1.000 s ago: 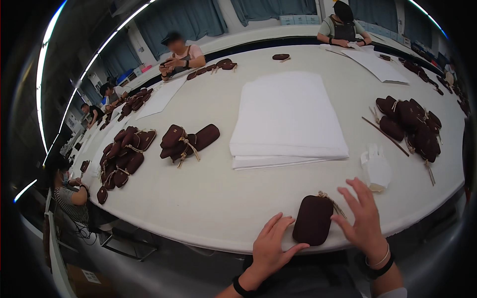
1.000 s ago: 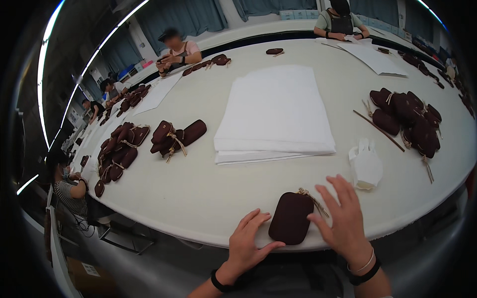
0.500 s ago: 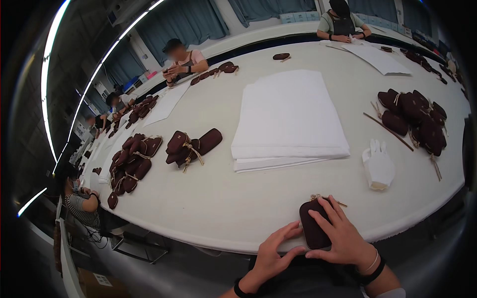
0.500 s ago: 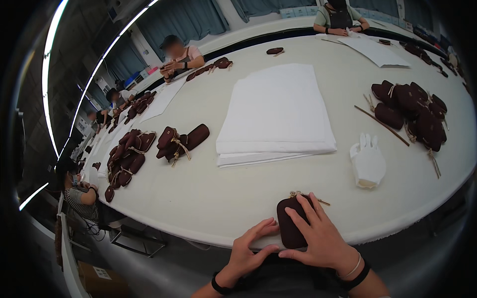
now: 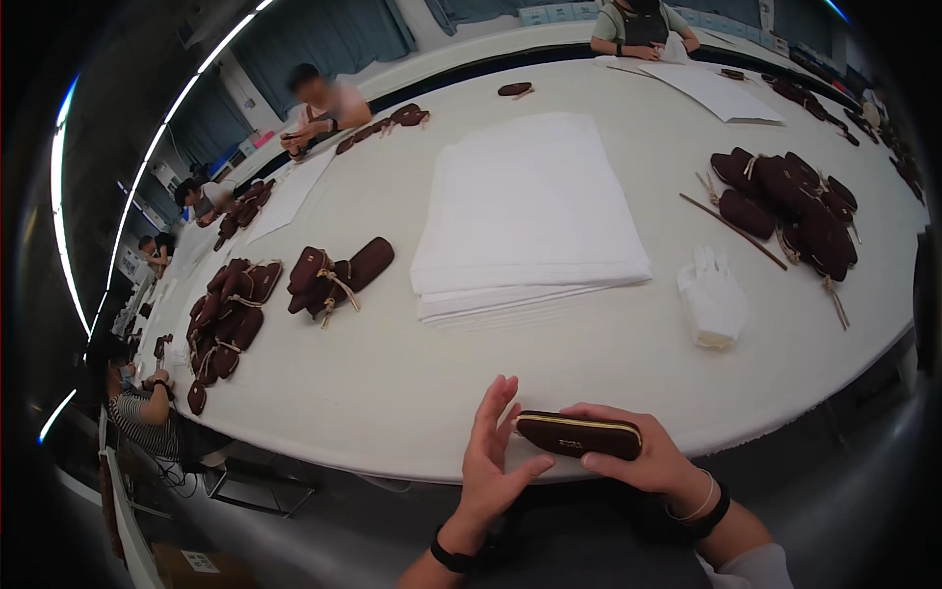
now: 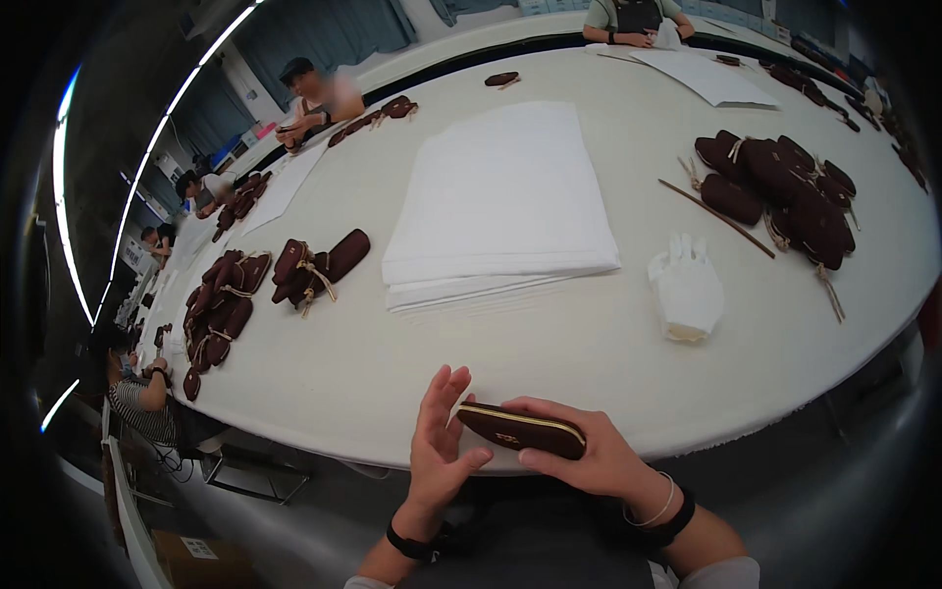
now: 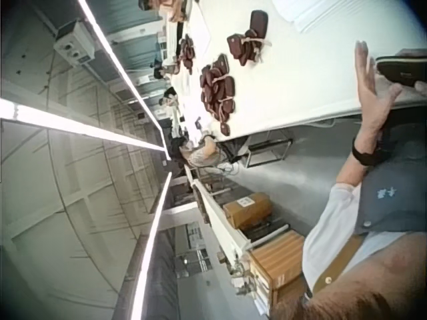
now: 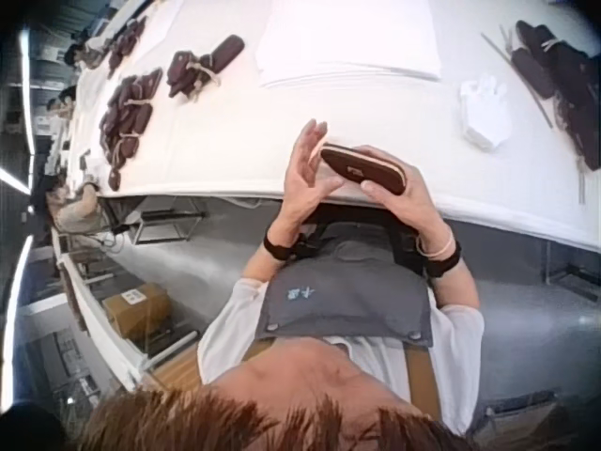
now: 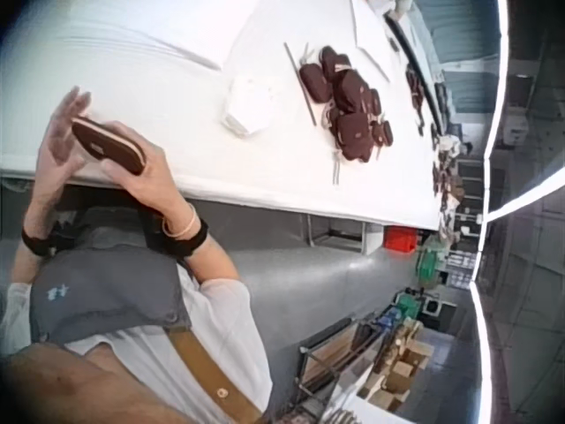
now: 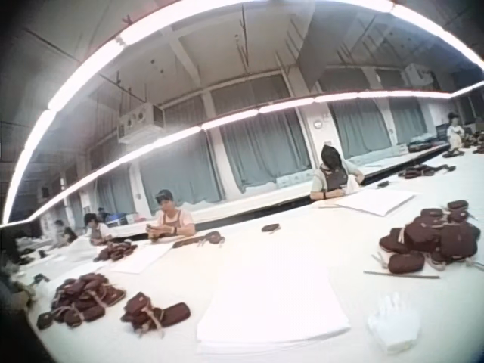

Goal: The person wraps small maroon zippered pouches in white tissue paper at a factory assembly table. They repeatedly pick up a pouch, wrap it in a sheet of tissue, and place the finished item on a growing stack. Other workers are visible in the background performing similar tasks.

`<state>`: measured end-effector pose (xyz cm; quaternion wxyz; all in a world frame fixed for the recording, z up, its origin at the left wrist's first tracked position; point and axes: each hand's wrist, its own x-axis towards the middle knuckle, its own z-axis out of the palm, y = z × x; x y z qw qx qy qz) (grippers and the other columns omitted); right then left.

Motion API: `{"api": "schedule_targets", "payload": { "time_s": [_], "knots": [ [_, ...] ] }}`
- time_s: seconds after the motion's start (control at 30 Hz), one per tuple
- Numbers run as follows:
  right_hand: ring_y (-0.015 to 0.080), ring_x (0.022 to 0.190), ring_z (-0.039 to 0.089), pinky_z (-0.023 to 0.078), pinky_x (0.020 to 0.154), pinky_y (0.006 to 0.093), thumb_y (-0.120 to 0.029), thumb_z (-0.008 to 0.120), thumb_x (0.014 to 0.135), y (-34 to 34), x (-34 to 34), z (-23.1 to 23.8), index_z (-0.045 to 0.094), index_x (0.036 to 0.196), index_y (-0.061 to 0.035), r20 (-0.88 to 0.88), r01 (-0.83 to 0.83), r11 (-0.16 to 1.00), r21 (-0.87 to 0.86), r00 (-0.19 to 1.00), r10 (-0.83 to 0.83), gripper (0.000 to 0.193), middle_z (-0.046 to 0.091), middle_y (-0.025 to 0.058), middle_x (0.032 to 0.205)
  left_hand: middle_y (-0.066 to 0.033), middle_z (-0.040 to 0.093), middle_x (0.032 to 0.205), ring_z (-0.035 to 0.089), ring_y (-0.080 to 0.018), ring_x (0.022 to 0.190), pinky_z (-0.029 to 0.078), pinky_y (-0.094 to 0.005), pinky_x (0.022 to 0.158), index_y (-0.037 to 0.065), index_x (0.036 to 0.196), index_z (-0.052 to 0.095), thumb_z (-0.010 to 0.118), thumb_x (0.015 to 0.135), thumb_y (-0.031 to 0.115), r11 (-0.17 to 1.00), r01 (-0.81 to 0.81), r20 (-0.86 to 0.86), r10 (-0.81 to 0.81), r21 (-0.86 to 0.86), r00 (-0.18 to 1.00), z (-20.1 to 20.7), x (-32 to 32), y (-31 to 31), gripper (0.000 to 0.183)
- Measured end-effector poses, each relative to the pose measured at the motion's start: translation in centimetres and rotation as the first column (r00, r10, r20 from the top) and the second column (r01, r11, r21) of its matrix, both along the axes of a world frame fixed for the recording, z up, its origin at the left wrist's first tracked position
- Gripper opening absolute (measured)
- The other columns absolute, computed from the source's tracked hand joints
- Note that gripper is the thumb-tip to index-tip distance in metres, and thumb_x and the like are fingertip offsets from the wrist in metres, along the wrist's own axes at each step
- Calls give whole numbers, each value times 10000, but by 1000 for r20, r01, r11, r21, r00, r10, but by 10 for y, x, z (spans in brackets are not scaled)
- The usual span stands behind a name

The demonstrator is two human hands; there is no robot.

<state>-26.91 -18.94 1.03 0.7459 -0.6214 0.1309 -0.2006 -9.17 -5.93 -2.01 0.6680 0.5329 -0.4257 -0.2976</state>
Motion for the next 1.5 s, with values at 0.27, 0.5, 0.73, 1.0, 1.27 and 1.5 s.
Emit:
{"api": "schedule_targets", "payload": {
  "time_s": [0.27,0.5,0.73,1.0,1.27,1.5],
  "knots": [
    [165,1157,602,474,1028,338,-201,724,931,0,5,-13,540,1382,29,-30,-13,989,149,999,17,539,659,103,1243,-97,669,1212,627,-161,1125,495,-310,983,-29,1334,562,738,932,125,992,78,-161,-61,104,985,0,-4,9,465],
    [153,1175,586,474,1025,306,-355,531,1060,3,9,-18,515,1386,17,6,90,948,306,995,-97,495,627,88,1276,-113,665,1219,614,-165,1140,475,-306,1000,-62,1323,561,516,1079,275,993,99,-397,-66,62,916,0,-2,4,419],
    [196,1220,587,489,1026,323,-518,263,1099,2,9,-20,470,1421,3,8,49,886,460,998,-59,647,598,114,1312,-130,662,1232,617,-178,1150,475,-316,1005,-71,1333,556,425,1103,354,982,122,-375,-62,141,925,6,3,5,500],
    [121,1116,587,488,971,281,-426,391,1104,0,14,-13,462,1414,-31,-32,99,918,385,995,-94,507,623,80,1193,-139,642,1265,600,-183,1181,467,-314,1023,-57,1380,536,395,1110,341,979,127,-323,-69,161,944,9,2,0,501],
    [119,1045,601,495,937,269,-361,413,1103,-2,12,-10,560,1290,-13,-81,126,923,363,991,-103,421,634,73,1142,-126,639,1274,595,-170,1178,460,-309,1030,-34,1405,528,396,1110,347,973,150,-334,-85,173,939,7,2,-1,500],
    [150,1096,626,500,986,296,-350,431,1098,-38,-16,-9,561,1332,-16,-5,399,833,384,903,-430,428,647,95,1211,-209,587,1357,565,-286,1295,467,-417,1096,-29,1505,348,376,1112,296,981,173,-422,-121,88,899,0,5,0,511]
  ]
}}
